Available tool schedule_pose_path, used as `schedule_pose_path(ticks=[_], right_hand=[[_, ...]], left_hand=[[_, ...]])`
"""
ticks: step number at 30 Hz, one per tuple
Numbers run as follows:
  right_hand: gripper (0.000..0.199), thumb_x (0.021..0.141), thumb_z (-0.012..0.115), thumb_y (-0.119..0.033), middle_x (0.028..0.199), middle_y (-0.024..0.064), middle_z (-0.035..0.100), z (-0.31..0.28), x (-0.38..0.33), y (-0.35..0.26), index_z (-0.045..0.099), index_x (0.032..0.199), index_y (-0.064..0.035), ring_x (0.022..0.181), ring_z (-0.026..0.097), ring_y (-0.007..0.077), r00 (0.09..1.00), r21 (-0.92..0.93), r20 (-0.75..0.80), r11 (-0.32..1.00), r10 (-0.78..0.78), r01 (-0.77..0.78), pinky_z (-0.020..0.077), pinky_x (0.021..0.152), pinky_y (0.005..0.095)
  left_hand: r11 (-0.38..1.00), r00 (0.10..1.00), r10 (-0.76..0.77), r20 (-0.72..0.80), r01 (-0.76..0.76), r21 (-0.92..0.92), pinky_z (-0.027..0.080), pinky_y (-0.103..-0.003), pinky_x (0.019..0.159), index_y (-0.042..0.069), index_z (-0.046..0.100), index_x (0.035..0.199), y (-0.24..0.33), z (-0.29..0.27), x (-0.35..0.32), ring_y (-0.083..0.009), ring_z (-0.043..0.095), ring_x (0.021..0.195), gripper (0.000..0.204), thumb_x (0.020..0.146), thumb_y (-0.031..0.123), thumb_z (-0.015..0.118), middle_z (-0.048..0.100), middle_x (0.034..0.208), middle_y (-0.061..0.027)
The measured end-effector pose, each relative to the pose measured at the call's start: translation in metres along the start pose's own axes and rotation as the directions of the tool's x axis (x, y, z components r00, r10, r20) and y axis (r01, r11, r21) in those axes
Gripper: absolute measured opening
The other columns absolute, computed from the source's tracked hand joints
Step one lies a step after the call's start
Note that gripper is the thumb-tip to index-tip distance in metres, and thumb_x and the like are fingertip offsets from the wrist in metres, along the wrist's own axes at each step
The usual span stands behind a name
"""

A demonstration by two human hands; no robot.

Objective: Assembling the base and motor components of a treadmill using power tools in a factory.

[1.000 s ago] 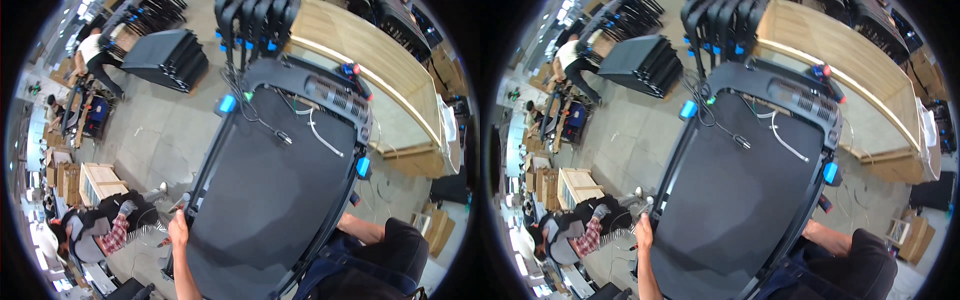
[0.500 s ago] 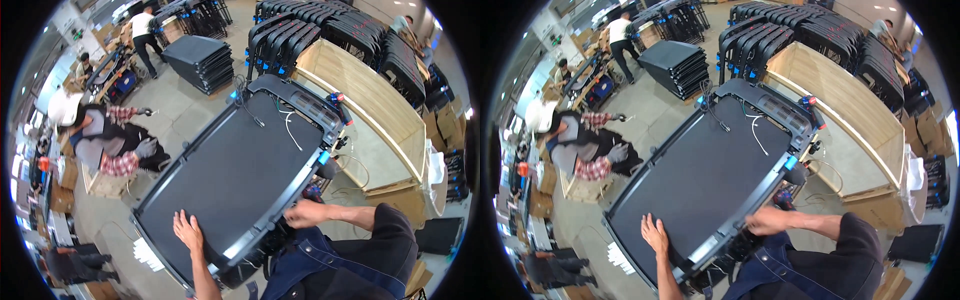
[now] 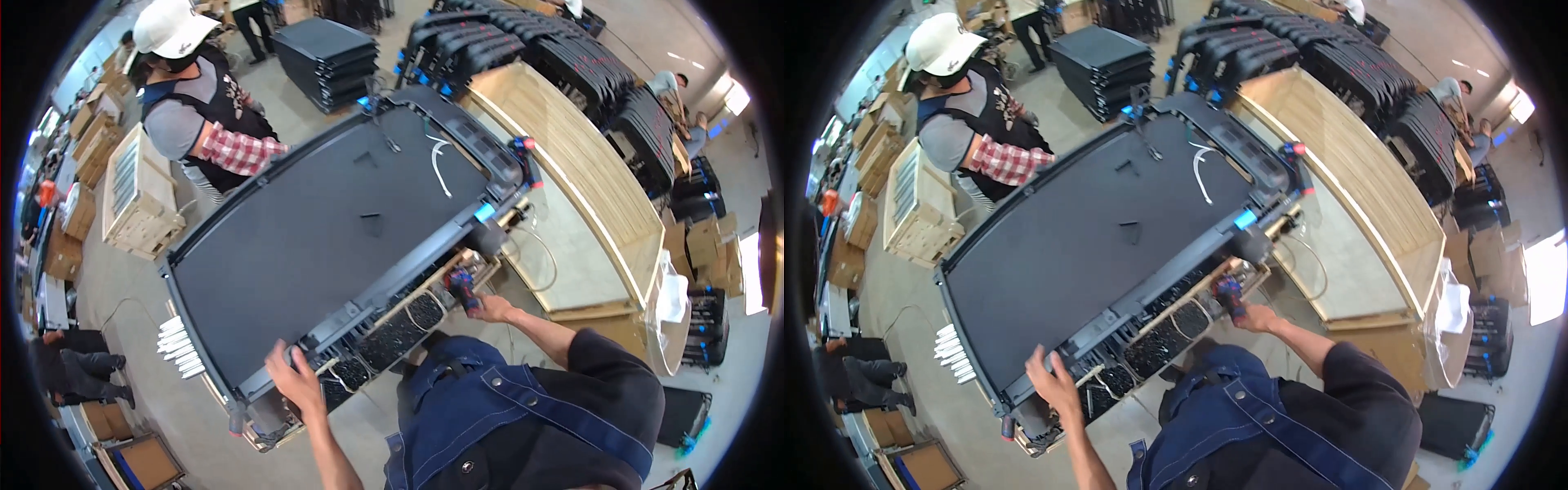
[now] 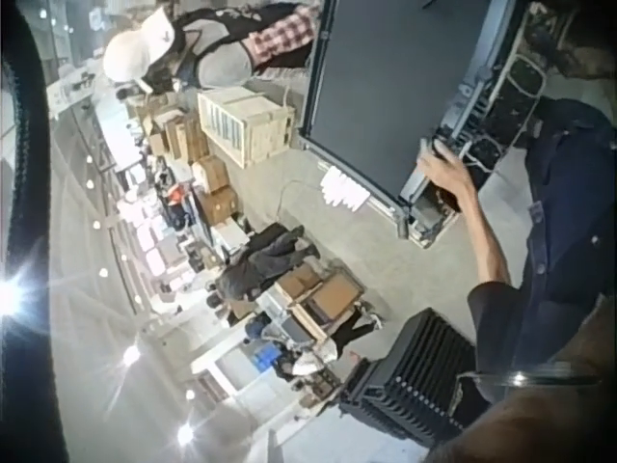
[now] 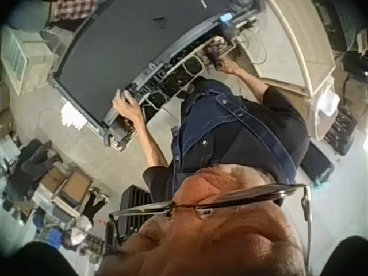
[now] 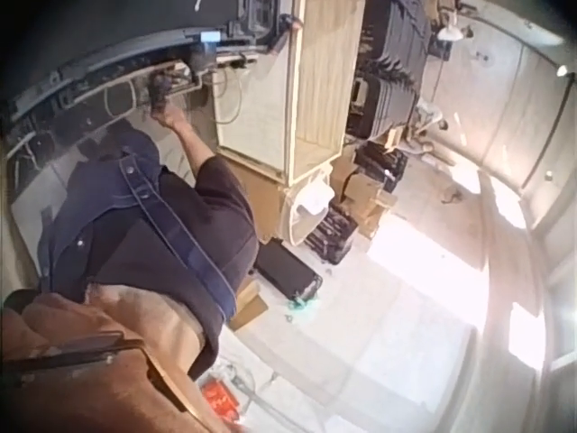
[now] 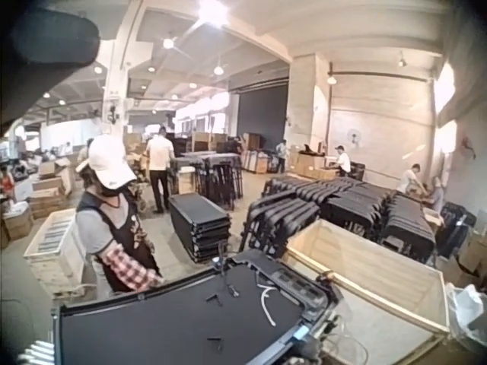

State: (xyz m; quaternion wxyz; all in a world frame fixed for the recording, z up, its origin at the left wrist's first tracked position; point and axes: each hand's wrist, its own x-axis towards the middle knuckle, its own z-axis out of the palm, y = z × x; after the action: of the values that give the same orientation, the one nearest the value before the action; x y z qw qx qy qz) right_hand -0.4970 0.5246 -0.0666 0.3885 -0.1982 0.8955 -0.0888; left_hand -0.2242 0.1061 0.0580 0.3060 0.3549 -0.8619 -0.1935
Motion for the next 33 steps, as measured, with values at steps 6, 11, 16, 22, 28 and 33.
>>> schedule_pose_path(ticks=[6, 11, 16, 22, 28, 33], right_hand=[[0.11, 0.077, 0.078, -0.055, 0.125, 0.0288, 0.066, 0.064, 0.077, 0.05, 0.023, 0.155, -0.0011, 0.117, 0.065, 0.0406, 0.949, 0.252, -0.001, 0.919, 0.314, -0.304, 0.0513, 0.1, 0.0471], [0.12, 0.074, 0.082, -0.052, 0.13, 0.027, 0.064, 0.073, 0.125, 0.026, 0.011, 0.159, -0.0055, 0.121, 0.064, 0.0407, 0.937, 0.28, -0.025, 0.902, 0.349, -0.329, 0.052, 0.1, 0.0455], [0.113, 0.076, 0.081, -0.05, 0.133, 0.024, 0.062, 0.047, 0.132, 0.052, 0.013, 0.159, -0.0159, 0.118, 0.066, 0.0337, 0.942, 0.222, 0.002, 0.918, 0.335, -0.327, 0.055, 0.098, 0.0459], [0.096, 0.073, 0.084, -0.049, 0.148, 0.0295, 0.048, -0.094, 0.093, 0.078, 0.045, 0.147, -0.0015, 0.134, 0.055, 0.0299, 0.785, 0.22, 0.619, 0.959, 0.002, -0.176, 0.0512, 0.105, 0.0416], [0.083, 0.08, 0.084, -0.028, 0.119, 0.0128, 0.061, -0.18, 0.024, 0.094, 0.044, 0.149, -0.0054, 0.09, 0.066, 0.0154, 0.595, 0.825, 0.461, 0.565, -0.658, -0.013, 0.06, 0.081, 0.033], [0.048, 0.081, 0.083, -0.028, 0.089, 0.0136, 0.07, -0.157, 0.03, 0.063, 0.062, 0.114, 0.0004, 0.082, 0.065, 0.0238, 0.747, 0.285, 0.609, 0.952, -0.267, 0.108, 0.0543, 0.085, 0.0397]], left_hand=[[0.893, 0.787, -0.05, 0.615, 0.312, -0.326, 0.055, -0.041, 0.083, 0.003, 0.072, 0.106, 0.095, 0.125, -0.127, -0.0345, 0.072, 0.093, 0.019, 0.095, 0.018, 0.067, 0.073, 0.102, -0.0178], [0.977, 0.706, -0.162, 0.689, 0.214, 0.01, 0.056, -0.051, 0.082, 0.01, 0.065, 0.116, 0.117, 0.271, -0.167, -0.041, 0.07, 0.093, 0.03, 0.091, 0.024, 0.07, 0.067, 0.114, -0.0202], [0.949, 0.568, -0.268, 0.778, 0.015, 0.316, 0.058, -0.052, 0.076, 0.01, 0.062, 0.114, 0.129, 0.334, -0.179, -0.0423, 0.07, 0.093, 0.033, 0.087, 0.026, 0.074, 0.061, 0.114, -0.0211], [0.941, 0.522, -0.268, 0.81, -0.04, 0.337, 0.059, -0.051, 0.074, 0.006, 0.064, 0.105, 0.099, 0.352, -0.197, -0.042, 0.071, 0.089, 0.028, 0.085, 0.021, 0.076, 0.068, 0.102, -0.0222], [0.98, 0.612, -0.184, 0.769, 0.056, 0.19, 0.057, -0.055, 0.074, 0.004, 0.062, 0.097, 0.105, 0.344, -0.186, -0.0462, 0.069, 0.084, 0.017, 0.086, 0.015, 0.068, 0.068, 0.092, -0.0235], [0.859, 0.63, -0.448, 0.635, 0.501, 0.109, 0.058, -0.052, 0.076, 0.007, 0.067, 0.097, 0.121, 0.333, -0.173, -0.0493, 0.068, 0.081, 0.016, 0.083, 0.013, 0.068, 0.07, 0.094, -0.0263]])
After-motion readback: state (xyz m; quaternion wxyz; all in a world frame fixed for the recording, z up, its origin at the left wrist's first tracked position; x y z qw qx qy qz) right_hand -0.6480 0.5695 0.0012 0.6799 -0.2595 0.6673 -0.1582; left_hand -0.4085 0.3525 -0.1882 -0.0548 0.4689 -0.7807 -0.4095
